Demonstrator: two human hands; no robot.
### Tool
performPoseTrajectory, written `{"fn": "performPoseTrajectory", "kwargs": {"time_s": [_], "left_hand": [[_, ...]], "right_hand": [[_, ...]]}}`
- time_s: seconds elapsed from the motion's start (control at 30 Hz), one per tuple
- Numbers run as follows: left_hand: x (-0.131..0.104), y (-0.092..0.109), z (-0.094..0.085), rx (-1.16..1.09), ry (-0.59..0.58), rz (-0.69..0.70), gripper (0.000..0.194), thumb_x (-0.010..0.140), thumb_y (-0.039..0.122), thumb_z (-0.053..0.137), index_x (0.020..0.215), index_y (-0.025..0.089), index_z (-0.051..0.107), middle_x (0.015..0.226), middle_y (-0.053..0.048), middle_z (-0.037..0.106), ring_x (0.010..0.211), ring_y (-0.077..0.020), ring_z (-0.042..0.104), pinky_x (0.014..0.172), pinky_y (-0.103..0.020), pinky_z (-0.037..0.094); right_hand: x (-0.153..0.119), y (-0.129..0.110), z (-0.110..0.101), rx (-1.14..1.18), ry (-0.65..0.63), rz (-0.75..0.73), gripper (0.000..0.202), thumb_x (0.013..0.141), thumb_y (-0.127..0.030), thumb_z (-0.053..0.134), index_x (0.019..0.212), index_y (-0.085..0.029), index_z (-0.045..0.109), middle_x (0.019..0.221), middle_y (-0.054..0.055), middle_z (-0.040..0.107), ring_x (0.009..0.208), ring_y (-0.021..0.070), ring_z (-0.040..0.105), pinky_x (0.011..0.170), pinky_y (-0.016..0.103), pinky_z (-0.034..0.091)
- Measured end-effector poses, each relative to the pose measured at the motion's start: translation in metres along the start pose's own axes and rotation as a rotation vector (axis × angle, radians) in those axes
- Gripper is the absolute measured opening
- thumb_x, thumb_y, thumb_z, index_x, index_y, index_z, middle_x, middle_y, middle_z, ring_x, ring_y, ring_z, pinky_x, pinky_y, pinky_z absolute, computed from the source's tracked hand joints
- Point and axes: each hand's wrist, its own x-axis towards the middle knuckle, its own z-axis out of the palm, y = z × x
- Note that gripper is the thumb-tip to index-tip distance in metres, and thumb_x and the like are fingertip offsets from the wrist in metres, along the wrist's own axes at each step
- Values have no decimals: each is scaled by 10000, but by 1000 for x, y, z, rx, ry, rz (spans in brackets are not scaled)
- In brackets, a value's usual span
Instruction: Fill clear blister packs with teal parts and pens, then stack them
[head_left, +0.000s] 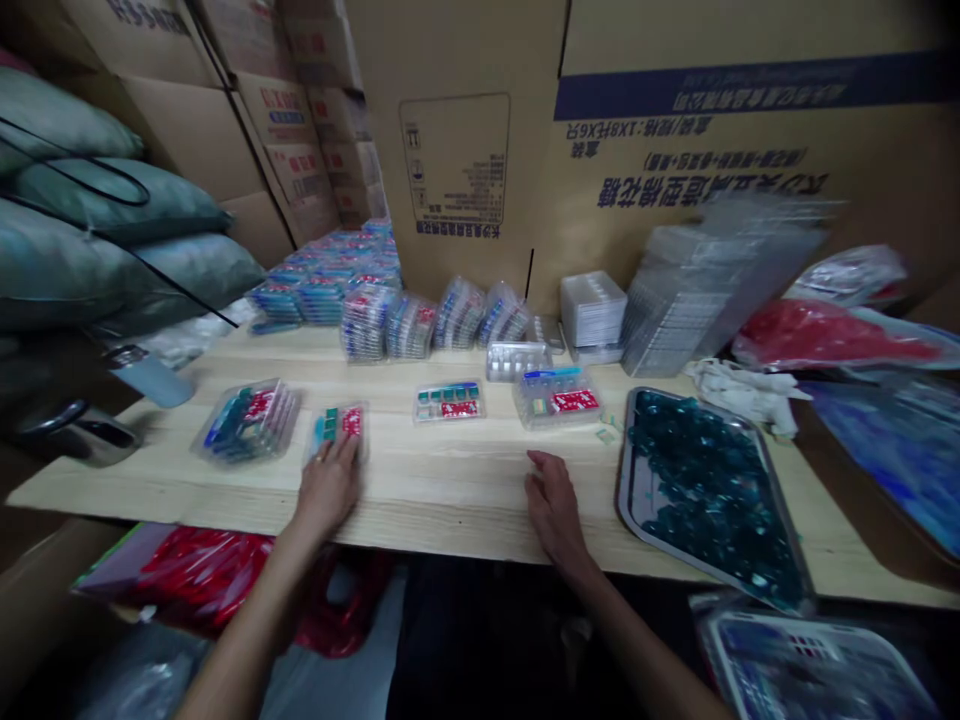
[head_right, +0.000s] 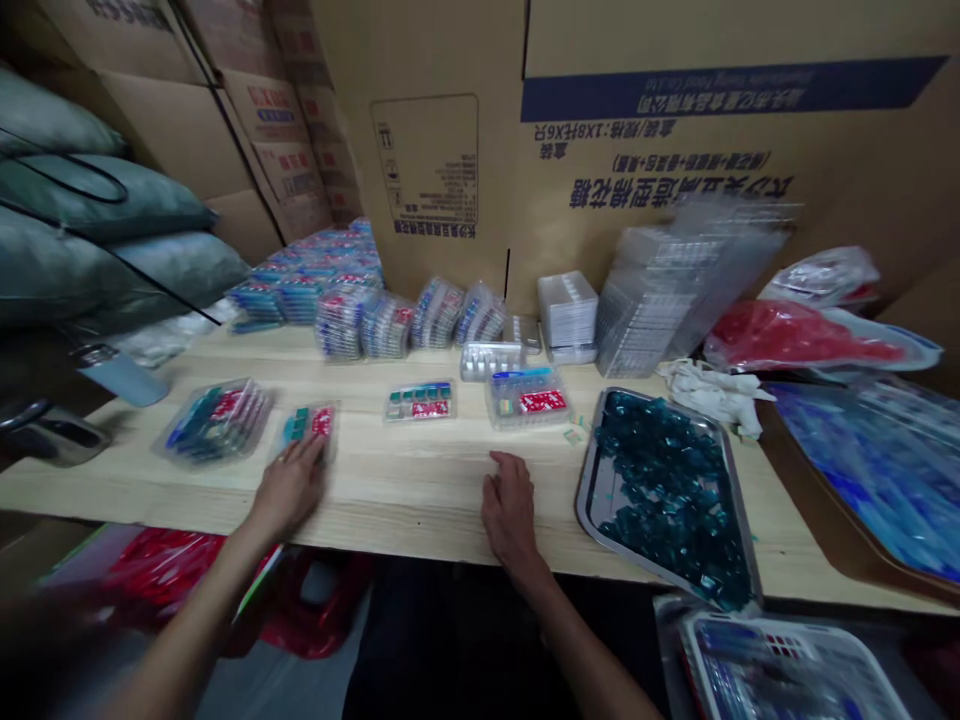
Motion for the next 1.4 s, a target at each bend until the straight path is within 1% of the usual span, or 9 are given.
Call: {"fn": "performPoseTrajectory", "kwargs": {"time_s": [0.1, 0.2, 0.3, 0.4, 0.73, 0.93, 1.1, 1.23, 1.4], "left_hand": [[38, 26, -9, 14, 80, 13, 601, 879, 186, 447, 1467, 73, 397, 1569, -203, 322, 1452, -380, 276, 1117, -510, 346], [59, 85, -12, -36, 70, 296, 531, 965, 264, 363, 1480, 143, 402, 1572, -143, 347, 1473, -315, 256, 1176, -473, 261], [63, 134, -5, -53, -80, 403, 544, 982, 363, 375, 1496, 184, 385, 1589, -122, 316, 1463, -361, 261, 1162, -554, 252], [44, 152, 5, -79, -108, 460, 574, 983, 359, 392, 1532, 208, 316, 1609, -108, 263, 1465, -374, 249, 1148, -574, 268], [-65, 115, -6, -432, 26, 586, 450, 994, 291, 378, 1436, 288, 463, 1542, -63, 418, 1450, -223, 328, 1168, -474, 303], [-73, 97, -6, -798, 182, 84, 342, 984, 304, 363, 1200, 182, 599, 1187, -111, 634, 1128, -203, 609, 1003, -377, 496], [-79, 101, -16, -589, 35, 219, 332, 942, 368, 495, 1198, 188, 603, 1388, -152, 521, 1313, -258, 478, 1087, -426, 411], [-64, 90, -29, -406, -202, 509, 686, 701, 581, 747, 1251, 217, 559, 1587, -148, 291, 1467, -369, 231, 1147, -525, 276], [-57, 79, -30, -323, -246, 488, 881, 547, 604, 808, 1256, 183, 496, 1388, -177, 495, 1242, -376, 486, 1050, -510, 349]], "right_hand": [[1, -1, 0, -38, -7, -28, 313, 842, -214, 440, 1132, -212, 558, 1150, 101, 585, 1121, 267, 526, 988, 498, 420], [2, -2, -1, -87, -21, -40, 316, 837, -195, 429, 1122, -201, 565, 1135, 103, 586, 1110, 269, 525, 990, 508, 399], [3, -1, -1, -95, -28, -51, 315, 834, -187, 431, 1118, -199, 568, 1137, 102, 584, 1102, 263, 527, 989, 496, 398], [4, -1, -2, -50, -19, -54, 298, 840, -194, 439, 1106, -209, 571, 1112, 89, 590, 1081, 251, 539, 977, 470, 414], [2, -6, -10, 31, 16, -51, 337, 889, -280, 438, 1196, -207, 556, 1182, 97, 578, 1119, 237, 531, 977, 430, 436], [0, -3, -6, -243, -171, -98, 441, 887, -238, 433, 1313, -206, 539, 1327, 111, 573, 1234, 284, 478, 1038, 527, 340], [0, 0, 8, -261, -358, -353, 449, 870, -160, 394, 1272, -184, 594, 1206, 125, 629, 1103, 275, 530, 969, 487, 419], [11, 2, 35, -217, -486, -491, 505, 785, -103, 426, 1239, -192, 630, 1140, 124, 637, 1045, 266, 557, 939, 464, 461], [24, -6, 53, -122, -497, -391, 420, 875, -262, 434, 1252, -217, 613, 1136, 109, 652, 1050, 262, 595, 945, 482, 491]]}}
